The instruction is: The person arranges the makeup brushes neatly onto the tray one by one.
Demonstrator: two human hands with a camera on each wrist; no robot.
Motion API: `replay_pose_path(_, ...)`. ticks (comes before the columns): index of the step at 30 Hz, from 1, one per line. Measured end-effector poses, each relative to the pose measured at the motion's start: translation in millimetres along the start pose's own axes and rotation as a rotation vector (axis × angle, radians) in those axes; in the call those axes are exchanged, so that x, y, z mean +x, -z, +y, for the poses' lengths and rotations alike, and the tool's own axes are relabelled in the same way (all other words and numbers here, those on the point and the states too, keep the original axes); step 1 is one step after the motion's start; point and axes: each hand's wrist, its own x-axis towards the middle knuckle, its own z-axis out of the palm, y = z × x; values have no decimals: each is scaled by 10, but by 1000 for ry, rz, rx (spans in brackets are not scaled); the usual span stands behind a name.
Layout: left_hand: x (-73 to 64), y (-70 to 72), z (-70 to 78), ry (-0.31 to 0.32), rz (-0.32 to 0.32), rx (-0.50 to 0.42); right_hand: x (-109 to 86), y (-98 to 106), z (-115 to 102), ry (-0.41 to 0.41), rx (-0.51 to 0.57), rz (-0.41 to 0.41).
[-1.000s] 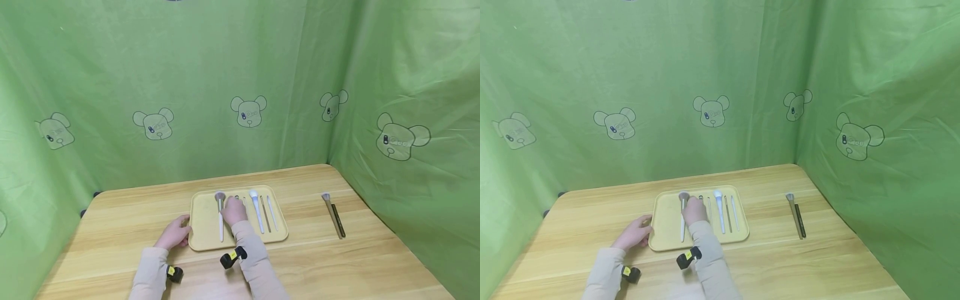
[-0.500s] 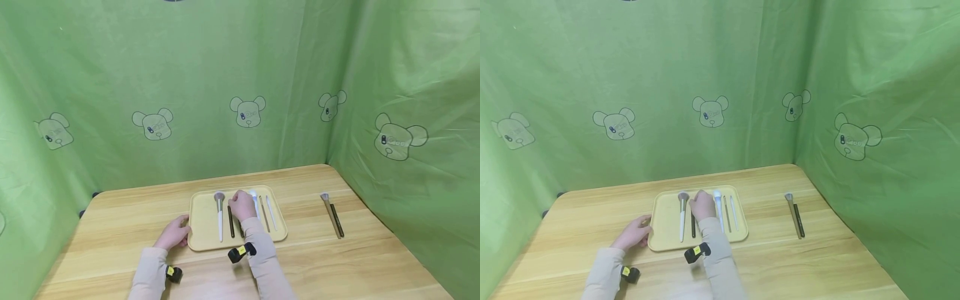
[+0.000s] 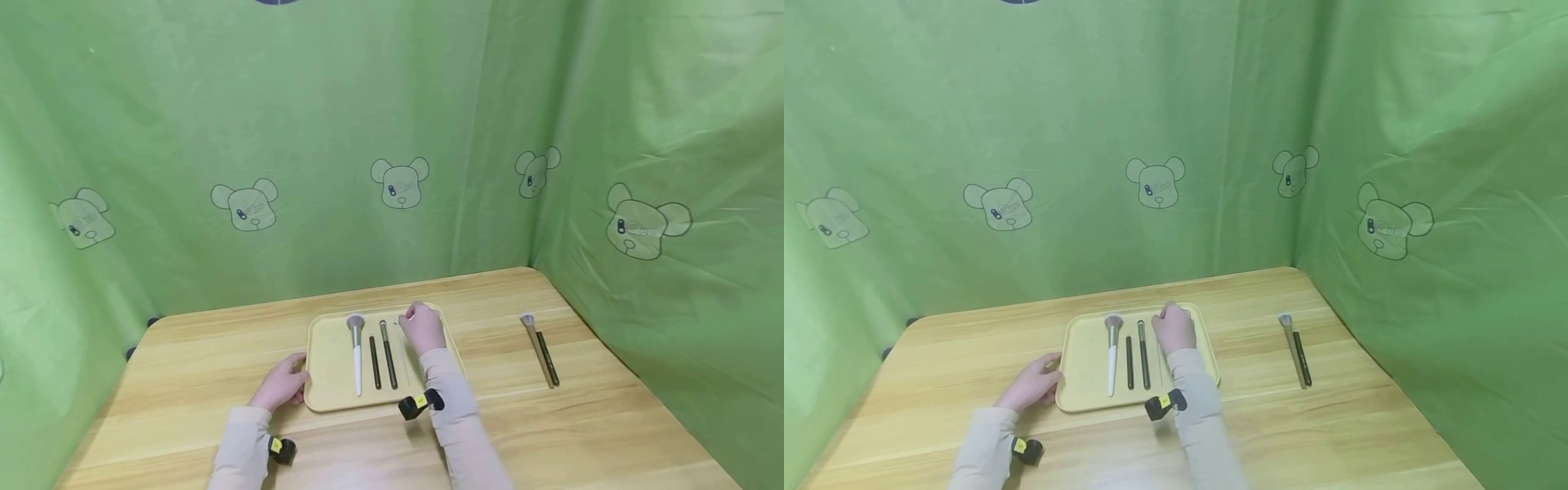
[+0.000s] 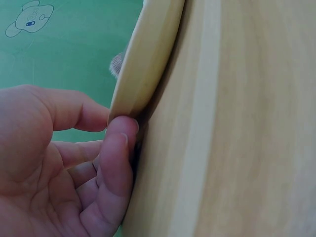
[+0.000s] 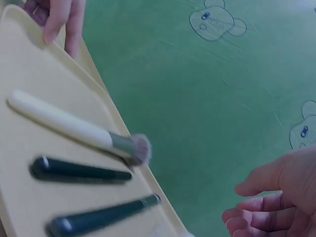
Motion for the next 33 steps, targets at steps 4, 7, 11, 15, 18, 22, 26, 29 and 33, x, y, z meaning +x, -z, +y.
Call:
replay_pose_path(4, -7, -1, 3, 0, 2, 2, 30, 135, 94, -18, -13, -9)
replay_pose_path(7, -5, -4, -2, -1, 1, 8, 65, 241, 197, -40, -31, -16)
replay_pose_path(11, 3, -7, -16, 3, 2, 4, 126, 406, 381, -41, -61, -11)
replay_pose_path(15, 13, -2, -28, 6, 0, -7, 173, 574, 574, -35, -85, 8)
replay_pose_path(18, 17, 0, -41, 8, -3, -12, 189, 684, 715, -32, -116, 27)
replay_pose_path(22, 23, 5, -55, 7, -1, -9, 207, 812, 868, -35, -155, 41)
replay_pose_path(26, 25, 6, -56, 8, 2, -8, 224, 930, 1002, -49, -184, 46)
replay_pose_path(29, 22, 5, -50, 8, 0, -12, 229, 1012, 1111, -58, -210, 52)
replay_pose_path(33, 18, 4, -39, 6, 1, -9, 226, 1109, 1259, -70, -234, 46)
